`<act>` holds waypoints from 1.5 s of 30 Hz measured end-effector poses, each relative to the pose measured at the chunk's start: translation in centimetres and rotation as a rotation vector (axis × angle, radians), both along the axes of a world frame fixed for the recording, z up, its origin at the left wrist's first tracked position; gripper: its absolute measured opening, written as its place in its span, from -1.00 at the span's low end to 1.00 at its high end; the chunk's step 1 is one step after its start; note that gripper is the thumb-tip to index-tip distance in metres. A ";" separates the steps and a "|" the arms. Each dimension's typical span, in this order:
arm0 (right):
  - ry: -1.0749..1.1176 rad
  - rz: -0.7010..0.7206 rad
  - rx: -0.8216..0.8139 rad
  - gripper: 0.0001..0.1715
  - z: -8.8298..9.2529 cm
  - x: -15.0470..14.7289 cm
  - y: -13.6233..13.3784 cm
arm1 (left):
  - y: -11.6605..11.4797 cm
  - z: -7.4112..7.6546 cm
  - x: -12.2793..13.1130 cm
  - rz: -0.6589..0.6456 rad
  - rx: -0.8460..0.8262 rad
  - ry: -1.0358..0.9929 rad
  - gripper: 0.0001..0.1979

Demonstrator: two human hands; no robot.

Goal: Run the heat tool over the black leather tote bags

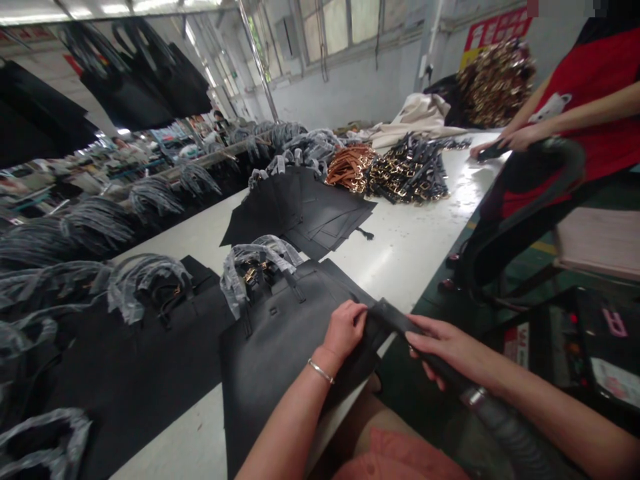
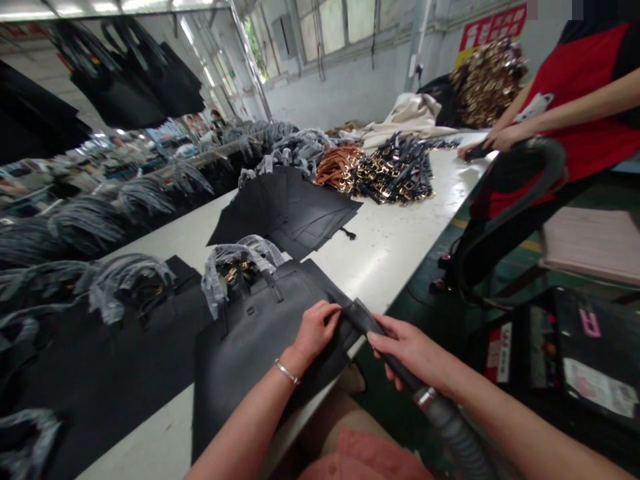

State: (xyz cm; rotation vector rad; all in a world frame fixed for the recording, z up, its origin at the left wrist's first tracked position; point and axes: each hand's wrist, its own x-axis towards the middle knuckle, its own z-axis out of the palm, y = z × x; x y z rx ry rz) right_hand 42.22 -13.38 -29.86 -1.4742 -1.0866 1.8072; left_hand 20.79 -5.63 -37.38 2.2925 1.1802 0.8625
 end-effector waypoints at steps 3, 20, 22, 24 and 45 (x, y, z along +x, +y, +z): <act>-0.006 -0.096 0.066 -0.22 0.1 0.5 0.1 | 0.3 0.2 -0.2 -0.062 -0.001 0.133 -0.81; -0.017 -0.230 -0.035 -0.01 -0.4 1.9 -3.2 | 2.5 0.4 1.6 -0.145 -0.019 0.375 -0.84; -0.011 -0.168 -0.034 -0.04 -0.3 1.5 -2.9 | 2.0 -0.2 1.5 -0.033 -0.034 0.281 -0.83; -0.013 -0.096 -0.039 -0.08 -0.2 1.1 -2.4 | 1.6 -0.5 1.5 0.071 -0.074 0.126 -0.83; -0.047 0.060 -0.144 -0.19 1.1 -0.5 0.1 | 1.4 -0.8 1.2 0.380 -0.236 -0.322 -0.78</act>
